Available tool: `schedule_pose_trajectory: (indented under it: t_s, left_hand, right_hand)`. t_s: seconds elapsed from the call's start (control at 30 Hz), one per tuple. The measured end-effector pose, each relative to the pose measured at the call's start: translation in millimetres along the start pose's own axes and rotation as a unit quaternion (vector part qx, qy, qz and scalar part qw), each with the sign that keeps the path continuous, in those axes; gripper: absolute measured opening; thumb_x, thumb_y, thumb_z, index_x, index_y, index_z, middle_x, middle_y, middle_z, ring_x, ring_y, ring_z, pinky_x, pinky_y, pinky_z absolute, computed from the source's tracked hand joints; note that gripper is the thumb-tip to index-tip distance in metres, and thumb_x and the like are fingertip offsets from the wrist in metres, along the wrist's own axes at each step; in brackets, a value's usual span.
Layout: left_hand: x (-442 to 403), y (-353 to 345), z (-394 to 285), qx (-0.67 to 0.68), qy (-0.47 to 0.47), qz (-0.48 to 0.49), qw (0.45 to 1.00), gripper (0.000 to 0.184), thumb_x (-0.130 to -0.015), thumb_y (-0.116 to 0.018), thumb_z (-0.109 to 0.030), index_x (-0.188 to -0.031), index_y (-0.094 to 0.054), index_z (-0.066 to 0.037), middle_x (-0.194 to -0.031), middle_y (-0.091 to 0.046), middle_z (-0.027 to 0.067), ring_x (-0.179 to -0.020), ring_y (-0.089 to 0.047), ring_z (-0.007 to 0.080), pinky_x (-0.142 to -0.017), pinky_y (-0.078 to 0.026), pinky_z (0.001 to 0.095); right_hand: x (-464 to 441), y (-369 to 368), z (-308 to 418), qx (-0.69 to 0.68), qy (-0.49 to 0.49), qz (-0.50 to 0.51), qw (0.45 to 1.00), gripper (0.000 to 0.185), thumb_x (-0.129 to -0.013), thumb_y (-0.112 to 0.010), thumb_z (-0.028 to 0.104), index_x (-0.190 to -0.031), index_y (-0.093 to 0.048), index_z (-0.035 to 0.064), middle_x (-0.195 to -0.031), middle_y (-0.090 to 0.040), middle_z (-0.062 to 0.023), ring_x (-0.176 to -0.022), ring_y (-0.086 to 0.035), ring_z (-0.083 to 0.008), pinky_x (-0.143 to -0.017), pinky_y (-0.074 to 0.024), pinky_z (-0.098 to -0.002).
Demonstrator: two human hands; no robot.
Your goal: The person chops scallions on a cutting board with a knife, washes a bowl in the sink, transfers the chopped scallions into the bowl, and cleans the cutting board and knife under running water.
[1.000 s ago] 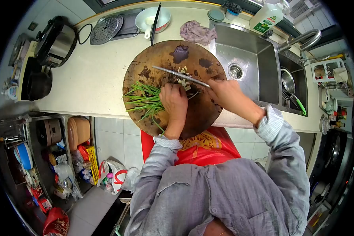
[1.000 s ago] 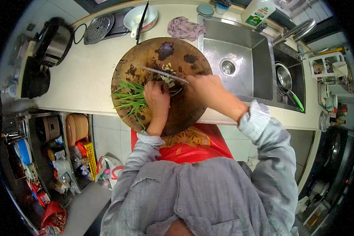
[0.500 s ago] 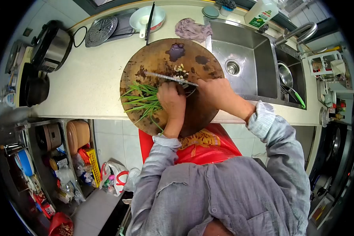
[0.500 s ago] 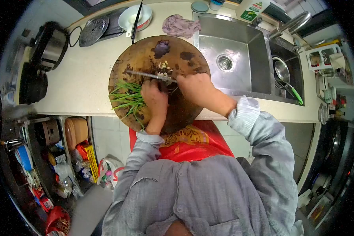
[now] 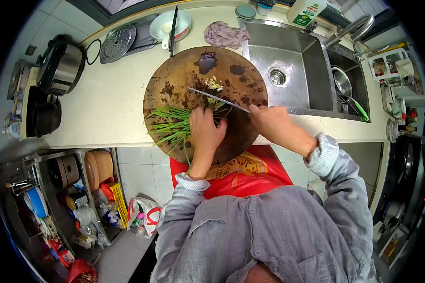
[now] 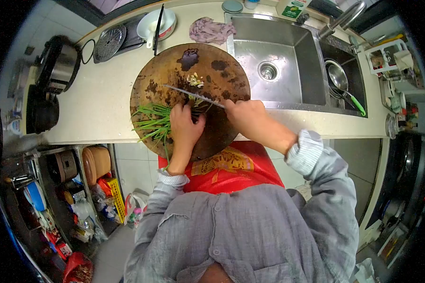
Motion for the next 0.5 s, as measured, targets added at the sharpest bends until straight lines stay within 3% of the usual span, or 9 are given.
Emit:
schedule_pose_trajectory:
  t_s: [0.1,0.2,0.3,0.43,0.5]
  left_hand:
    - [3.1,7.9,-9.5,0.023,-0.048,0.043,0.998,0.051,-0.067,-0.072,-0.02,-0.111,-0.055,0.001,-0.106,-0.051,0.0192,-0.1,-0.047,0.0361,-0.087,-0.039,0.0416]
    - [8.3,13.1,-11.2,0.03,-0.077,0.06,0.995,0.048,-0.067,-0.072,-0.015,-0.111,-0.058,0.0,-0.11,-0.052,0.0182,-0.102,-0.048,0.0349,-0.087,-0.039,0.0412]
    - [13.0,6.9,-2.2,0.009,-0.095,0.01,0.995,0.038,-0.07,-0.069,-0.011,-0.107,-0.061,-0.003,-0.11,-0.054,0.0164,-0.101,-0.05,0.0329,-0.086,-0.04,0.0406]
    - [13.0,10.7,-1.3,0.001,-0.098,-0.083,0.992,0.026,-0.071,-0.069,-0.011,-0.097,-0.067,-0.007,-0.101,-0.059,0.0107,-0.09,-0.054,0.0286,-0.075,-0.042,0.0373]
    - [12.1,9.5,-1.6,-0.013,-0.048,-0.102,0.994,0.023,-0.071,-0.069,-0.01,-0.094,-0.067,-0.008,-0.095,-0.058,0.0092,-0.086,-0.054,0.0274,-0.072,-0.041,0.0365]
  right_hand:
    - [-6.9,-5.8,10.5,0.021,0.001,0.013,1.0,0.015,-0.085,-0.054,0.019,-0.086,-0.051,0.0049,-0.068,-0.06,-0.0139,-0.065,-0.06,-0.0343,-0.054,-0.0467,-0.0431]
    - [-12.8,-7.3,-0.9,-0.007,-0.017,-0.012,1.0,0.015,-0.086,-0.053,0.02,-0.086,-0.051,0.0049,-0.067,-0.06,-0.0152,-0.066,-0.06,-0.0359,-0.055,-0.0465,-0.0446]
    - [-11.5,-3.4,-17.9,-0.077,-0.039,-0.03,0.996,0.014,-0.086,-0.053,0.019,-0.087,-0.05,0.005,-0.068,-0.06,-0.0172,-0.067,-0.059,-0.0382,-0.057,-0.0451,-0.0465]
    - [2.3,9.7,-13.7,-0.128,-0.029,-0.047,0.99,0.014,-0.086,-0.052,0.017,-0.088,-0.05,0.0038,-0.069,-0.058,-0.0197,-0.065,-0.056,-0.041,-0.058,-0.0428,-0.0481]
    - [14.9,18.2,0.1,-0.113,-0.005,-0.077,0.991,0.014,-0.085,-0.053,0.016,-0.087,-0.05,0.0032,-0.07,-0.058,-0.019,-0.063,-0.056,-0.0404,-0.057,-0.0429,-0.0476]
Point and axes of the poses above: each hand's wrist, its own x-axis away from the middle knuckle, its own y-axis out of the back of the hand, z = x × y, the point moved 10 cm from there along -x, towards the middle knuckle
